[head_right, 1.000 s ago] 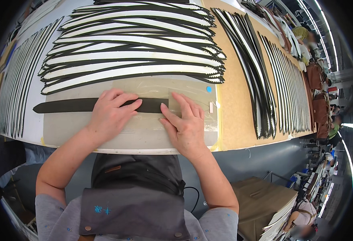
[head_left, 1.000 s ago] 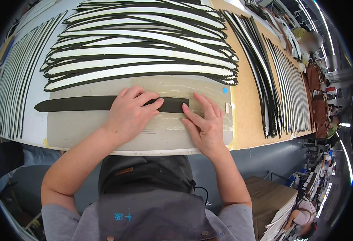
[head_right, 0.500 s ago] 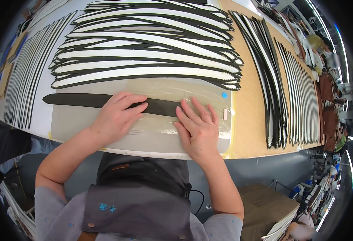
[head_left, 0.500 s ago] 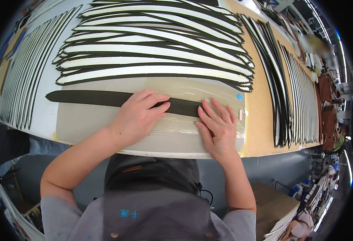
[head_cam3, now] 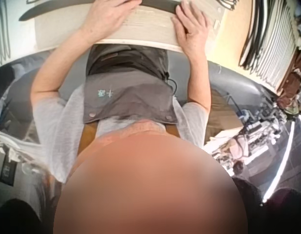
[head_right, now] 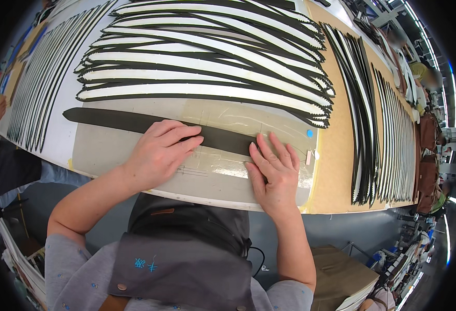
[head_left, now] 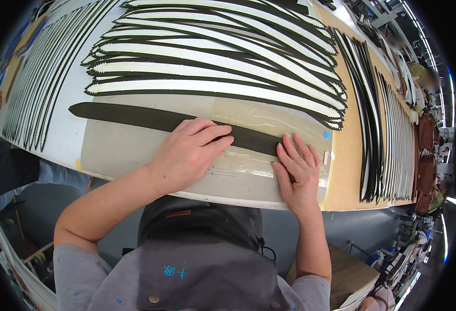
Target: Applying an inner lining or reinforcement layer to pre-cut leather strips at a workstation.
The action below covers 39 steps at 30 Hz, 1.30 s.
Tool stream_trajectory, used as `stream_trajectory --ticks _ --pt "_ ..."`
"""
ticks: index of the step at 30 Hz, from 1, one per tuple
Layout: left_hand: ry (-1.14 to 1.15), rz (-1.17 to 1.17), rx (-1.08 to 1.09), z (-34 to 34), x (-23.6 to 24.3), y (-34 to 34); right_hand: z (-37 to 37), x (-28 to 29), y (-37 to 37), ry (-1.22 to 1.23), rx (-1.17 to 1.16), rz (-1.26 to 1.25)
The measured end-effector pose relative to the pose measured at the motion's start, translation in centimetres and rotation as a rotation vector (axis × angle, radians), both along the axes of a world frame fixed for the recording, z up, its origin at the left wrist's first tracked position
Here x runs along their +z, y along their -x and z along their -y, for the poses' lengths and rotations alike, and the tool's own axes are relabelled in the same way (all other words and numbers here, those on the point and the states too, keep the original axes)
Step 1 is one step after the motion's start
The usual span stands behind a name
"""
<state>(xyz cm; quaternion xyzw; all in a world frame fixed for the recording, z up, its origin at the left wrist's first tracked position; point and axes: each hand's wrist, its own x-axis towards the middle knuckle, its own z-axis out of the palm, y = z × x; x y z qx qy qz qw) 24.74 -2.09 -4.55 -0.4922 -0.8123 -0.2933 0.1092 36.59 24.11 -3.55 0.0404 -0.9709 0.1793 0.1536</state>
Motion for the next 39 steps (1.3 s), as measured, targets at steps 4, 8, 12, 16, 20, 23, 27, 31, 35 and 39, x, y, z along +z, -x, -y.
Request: stream_trajectory --ticks 4,8,12,16,20,23,27,31,35,39 --pt "0.024 0.016 -0.024 -0.4 0.2 0.0 -0.2 0.1 -0.2 0.002 -0.007 0.012" --pt "0.094 -0.006 -0.010 -0.3 0.4 -0.3 -0.1 -0.1 -0.1 0.029 -0.010 -0.024" --pt "0.095 0.010 0.012 0.0 0.0 -0.2 -0.1 -0.5 -0.1 0.027 -0.017 -0.058" --pt "0.086 0.027 0.025 -0.3 0.3 -0.2 -0.1 -0.3 -0.3 0.062 -0.028 -0.045" --pt "0.082 0.042 0.024 -0.3 0.4 -0.1 -0.2 -0.3 -0.2 0.090 -0.036 -0.041" --pt "0.084 0.067 0.033 -0.2 0.5 -0.1 -0.2 -0.3 -0.2 0.098 -0.043 -0.046" --pt "0.082 0.061 0.021 -0.4 0.5 -0.1 -0.3 -0.4 -0.4 0.079 -0.058 -0.061" --pt "0.094 0.045 0.022 0.0 0.2 0.0 -0.1 -0.5 -0.2 0.056 -0.077 -0.088" --pt "0.083 0.040 0.011 -0.1 0.4 0.0 -0.4 -0.5 -0.3 0.033 -0.057 -0.116" --pt "0.071 0.041 0.010 -0.1 0.5 -0.1 -3.9 0.2 -1.1 0.153 -0.213 -0.132"
